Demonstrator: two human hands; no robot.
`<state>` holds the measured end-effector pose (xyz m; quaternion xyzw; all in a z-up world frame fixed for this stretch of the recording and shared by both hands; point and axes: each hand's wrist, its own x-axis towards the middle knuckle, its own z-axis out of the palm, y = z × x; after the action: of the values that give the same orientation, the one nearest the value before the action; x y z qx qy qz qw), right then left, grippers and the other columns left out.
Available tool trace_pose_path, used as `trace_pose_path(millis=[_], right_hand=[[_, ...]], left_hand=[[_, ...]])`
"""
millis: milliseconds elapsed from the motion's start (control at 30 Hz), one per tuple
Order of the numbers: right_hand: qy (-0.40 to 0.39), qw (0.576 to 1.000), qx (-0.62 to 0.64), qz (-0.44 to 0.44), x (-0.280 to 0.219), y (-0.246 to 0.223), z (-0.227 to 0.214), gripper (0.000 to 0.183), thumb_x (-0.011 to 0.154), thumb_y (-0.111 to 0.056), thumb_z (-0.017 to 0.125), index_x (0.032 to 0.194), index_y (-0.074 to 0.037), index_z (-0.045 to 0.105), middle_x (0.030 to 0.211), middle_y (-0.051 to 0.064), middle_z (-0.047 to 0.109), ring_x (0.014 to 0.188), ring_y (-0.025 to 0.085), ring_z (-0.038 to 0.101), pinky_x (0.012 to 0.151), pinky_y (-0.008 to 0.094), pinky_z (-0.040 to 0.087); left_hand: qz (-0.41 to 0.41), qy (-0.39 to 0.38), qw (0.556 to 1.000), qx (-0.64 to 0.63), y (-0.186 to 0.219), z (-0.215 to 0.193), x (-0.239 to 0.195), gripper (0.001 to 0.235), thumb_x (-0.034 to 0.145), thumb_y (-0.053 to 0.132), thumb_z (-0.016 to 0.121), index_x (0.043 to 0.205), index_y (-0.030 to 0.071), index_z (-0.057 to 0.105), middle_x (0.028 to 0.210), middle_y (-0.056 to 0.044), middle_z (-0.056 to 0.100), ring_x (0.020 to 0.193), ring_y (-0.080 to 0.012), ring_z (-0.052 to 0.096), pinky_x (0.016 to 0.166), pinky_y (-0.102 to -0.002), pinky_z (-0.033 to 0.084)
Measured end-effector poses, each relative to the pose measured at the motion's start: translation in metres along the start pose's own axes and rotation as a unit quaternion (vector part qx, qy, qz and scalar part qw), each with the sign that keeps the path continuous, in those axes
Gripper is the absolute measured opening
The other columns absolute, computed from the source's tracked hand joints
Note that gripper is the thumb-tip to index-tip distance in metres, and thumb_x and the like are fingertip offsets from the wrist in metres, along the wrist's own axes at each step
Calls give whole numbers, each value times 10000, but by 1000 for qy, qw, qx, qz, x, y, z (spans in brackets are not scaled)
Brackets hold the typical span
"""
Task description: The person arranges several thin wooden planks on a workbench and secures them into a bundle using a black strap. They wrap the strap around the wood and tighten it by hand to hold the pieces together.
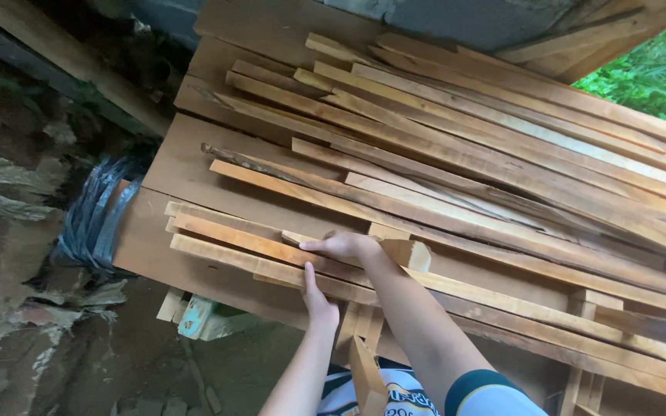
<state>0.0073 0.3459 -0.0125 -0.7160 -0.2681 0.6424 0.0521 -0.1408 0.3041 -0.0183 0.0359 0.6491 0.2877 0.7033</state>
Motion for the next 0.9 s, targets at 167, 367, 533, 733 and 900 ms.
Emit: trace_pose_path(millis=[167,367,533,733,900], right_hand=[[-20,999,45,-7,30,-6,4,1166,666,-890,614,1448,-27,558,1555,227,488,1499,367,385,1262,479,287],[-69,997,39,-11,63,-23,6,1134,627,-883,676,1442,-99,595,1545,180,516,1492,329,407,1246,458,303],[-92,994,48,12,44,-36,0,1168,611,-855,718,1474,-81,569,1570,174,488,1504,321,385,1253,450,289],[-96,995,-16,-5,32,-41,1,1206,590,-914,650,1465,-88,566,1569,183,488,1504,342,382,1251,460,290],[-80,997,-5,-13,59,-22,4,1194,592,-941,640,1444,-106,598,1546,170,519,1493,334,400,1242,457,301]], left_hand=[[-14,13,1000,-6,-6,-6,9,851,842,504,843,1514,125,483,1509,-176,524,1387,-342,504,1161,-520,389],[-3,23,1000,17,6,6,-5,905,851,496,832,1547,90,419,1556,-216,460,1449,-371,429,1192,-532,347],[4,36,999,0,-3,5,6,927,858,488,831,1564,104,370,1577,-206,420,1476,-373,386,1215,-542,316],[38,63,997,-17,-29,-2,21,904,889,545,783,1570,112,374,1589,-226,396,1482,-397,365,1225,-542,301],[12,70,997,-3,-17,4,18,939,902,764,631,1601,207,346,1653,-138,328,1507,-330,344,1252,-516,270]])
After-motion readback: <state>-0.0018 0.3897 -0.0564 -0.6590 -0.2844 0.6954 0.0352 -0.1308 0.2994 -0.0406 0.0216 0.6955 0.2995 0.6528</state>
